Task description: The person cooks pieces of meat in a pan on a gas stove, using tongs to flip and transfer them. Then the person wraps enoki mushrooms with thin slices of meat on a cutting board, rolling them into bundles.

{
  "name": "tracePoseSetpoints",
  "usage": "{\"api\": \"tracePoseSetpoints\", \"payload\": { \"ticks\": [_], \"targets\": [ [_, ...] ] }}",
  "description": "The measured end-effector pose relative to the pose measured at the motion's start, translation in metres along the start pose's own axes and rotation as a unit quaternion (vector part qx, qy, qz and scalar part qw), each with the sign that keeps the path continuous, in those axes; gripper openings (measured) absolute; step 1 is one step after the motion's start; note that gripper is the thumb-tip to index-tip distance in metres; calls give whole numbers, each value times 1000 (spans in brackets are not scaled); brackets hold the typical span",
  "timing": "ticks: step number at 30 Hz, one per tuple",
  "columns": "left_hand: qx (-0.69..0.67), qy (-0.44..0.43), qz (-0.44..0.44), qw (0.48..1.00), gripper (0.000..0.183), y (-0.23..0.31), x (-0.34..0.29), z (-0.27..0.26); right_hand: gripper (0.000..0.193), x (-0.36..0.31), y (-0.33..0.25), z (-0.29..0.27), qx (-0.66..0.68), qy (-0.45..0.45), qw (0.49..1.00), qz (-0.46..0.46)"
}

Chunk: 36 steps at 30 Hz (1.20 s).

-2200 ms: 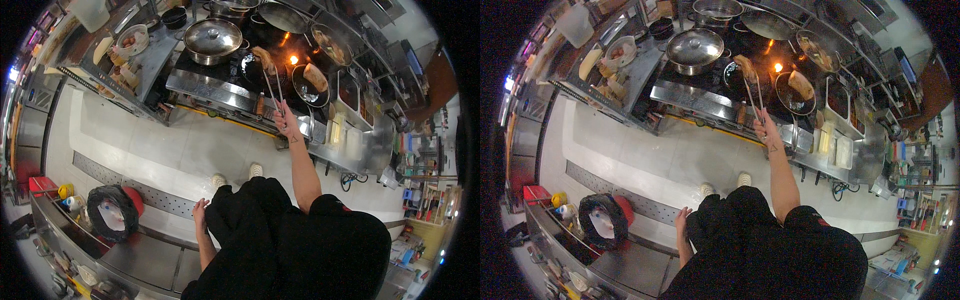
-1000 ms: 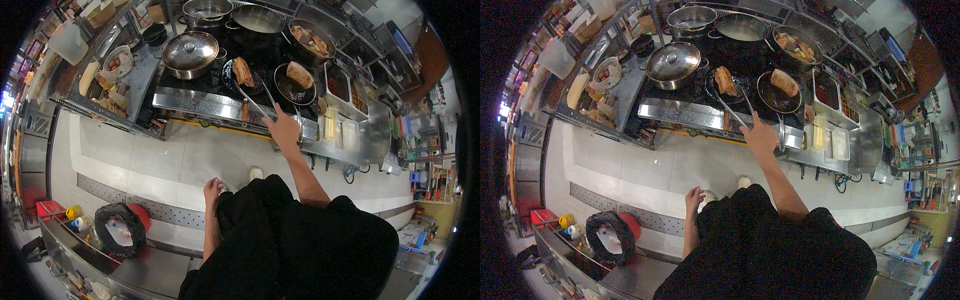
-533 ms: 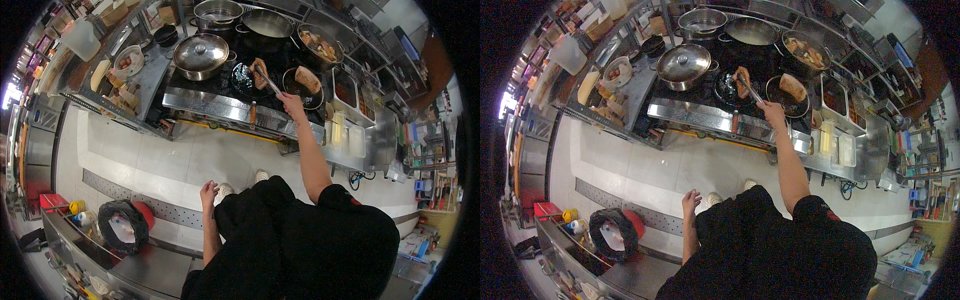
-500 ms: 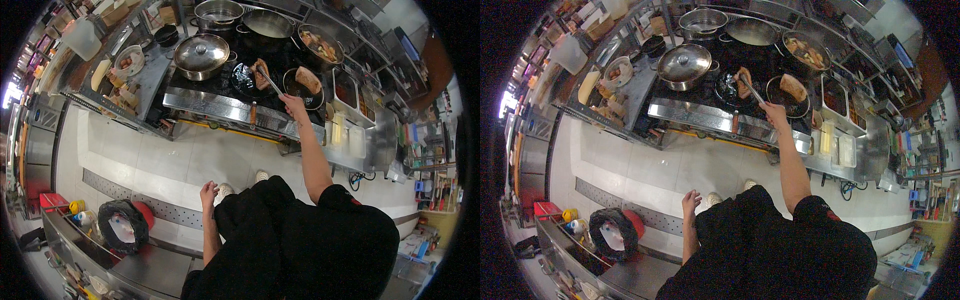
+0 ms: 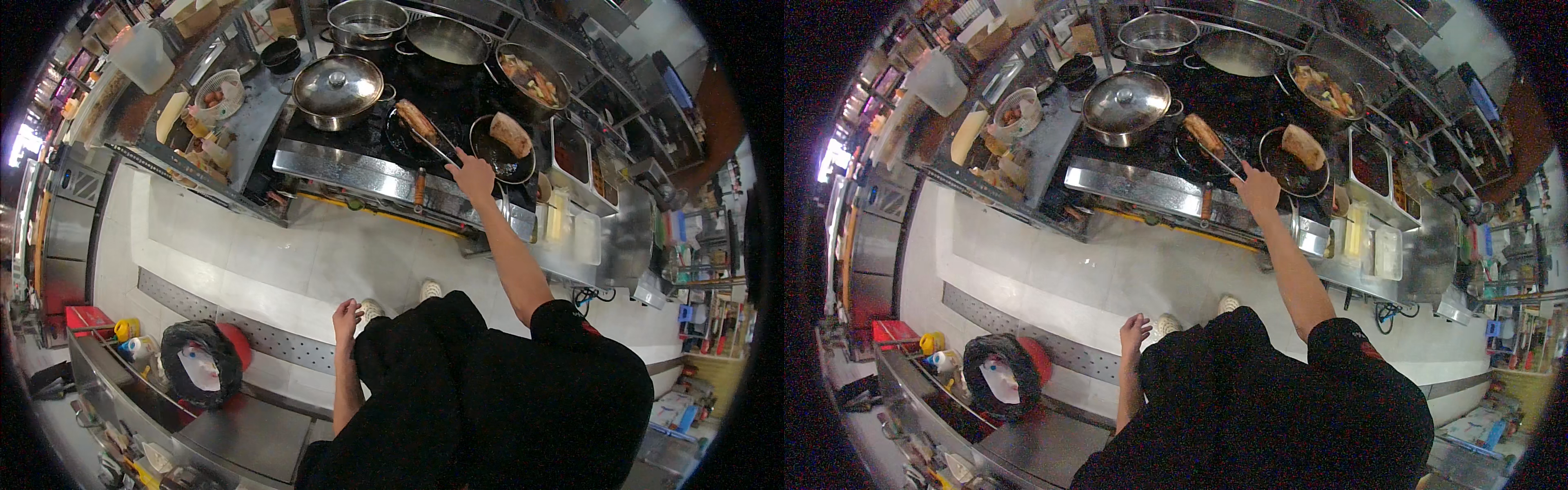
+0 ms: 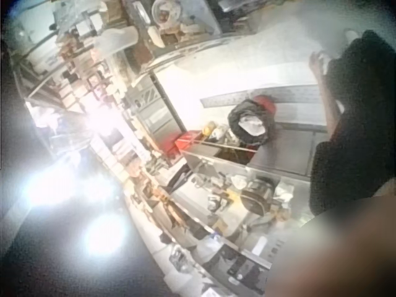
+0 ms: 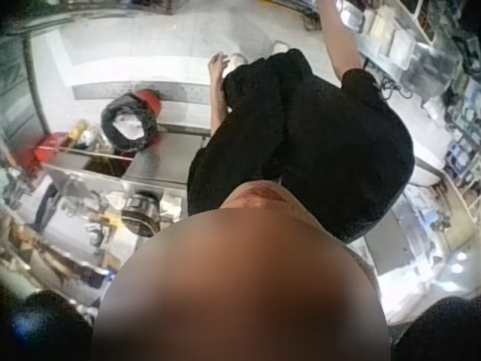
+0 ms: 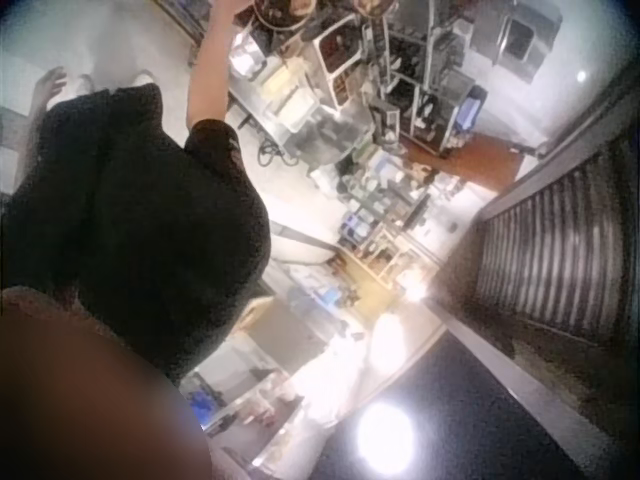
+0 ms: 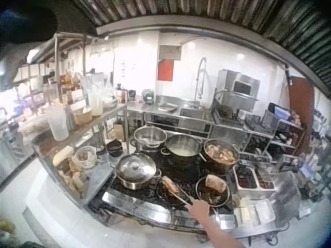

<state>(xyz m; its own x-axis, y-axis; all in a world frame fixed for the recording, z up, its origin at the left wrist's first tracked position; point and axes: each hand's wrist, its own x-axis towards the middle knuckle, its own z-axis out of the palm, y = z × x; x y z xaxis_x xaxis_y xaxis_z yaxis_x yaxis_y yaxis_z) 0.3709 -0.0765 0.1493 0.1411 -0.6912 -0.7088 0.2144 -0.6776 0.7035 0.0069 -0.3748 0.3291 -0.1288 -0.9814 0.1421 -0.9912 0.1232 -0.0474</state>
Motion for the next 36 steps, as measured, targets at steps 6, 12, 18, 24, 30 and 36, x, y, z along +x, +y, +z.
{"api": "tracePoseSetpoints", "payload": {
  "ticks": [6, 12, 18, 24, 30, 36],
  "targets": [
    [-10, 19, -5, 1000, 42, -13, 5, -7, 66, -8, 2, -4, 29, -22, 998, 59],
    [0, 0, 203, 979, 29, -103, 55, -37, 60, -24, 11, 0, 131, 48, 989, -43],
    [144, -49, 92, 984, 54, 42, 46, 62, 60, -28, 8, -19, 87, -67, 993, 52],
    [30, -142, 124, 982, 57, 110, 164, 236, 59, -22, -2, -48, 132, -88, 987, 22],
    [-6, -197, 107, 975, 34, 150, 151, 272, 55, -11, 34, 1, 109, 20, 994, -14],
    [-41, -121, 119, 985, 32, 209, 85, 282, 55, -10, 39, -26, 151, -49, 986, 53]
  ]
}}
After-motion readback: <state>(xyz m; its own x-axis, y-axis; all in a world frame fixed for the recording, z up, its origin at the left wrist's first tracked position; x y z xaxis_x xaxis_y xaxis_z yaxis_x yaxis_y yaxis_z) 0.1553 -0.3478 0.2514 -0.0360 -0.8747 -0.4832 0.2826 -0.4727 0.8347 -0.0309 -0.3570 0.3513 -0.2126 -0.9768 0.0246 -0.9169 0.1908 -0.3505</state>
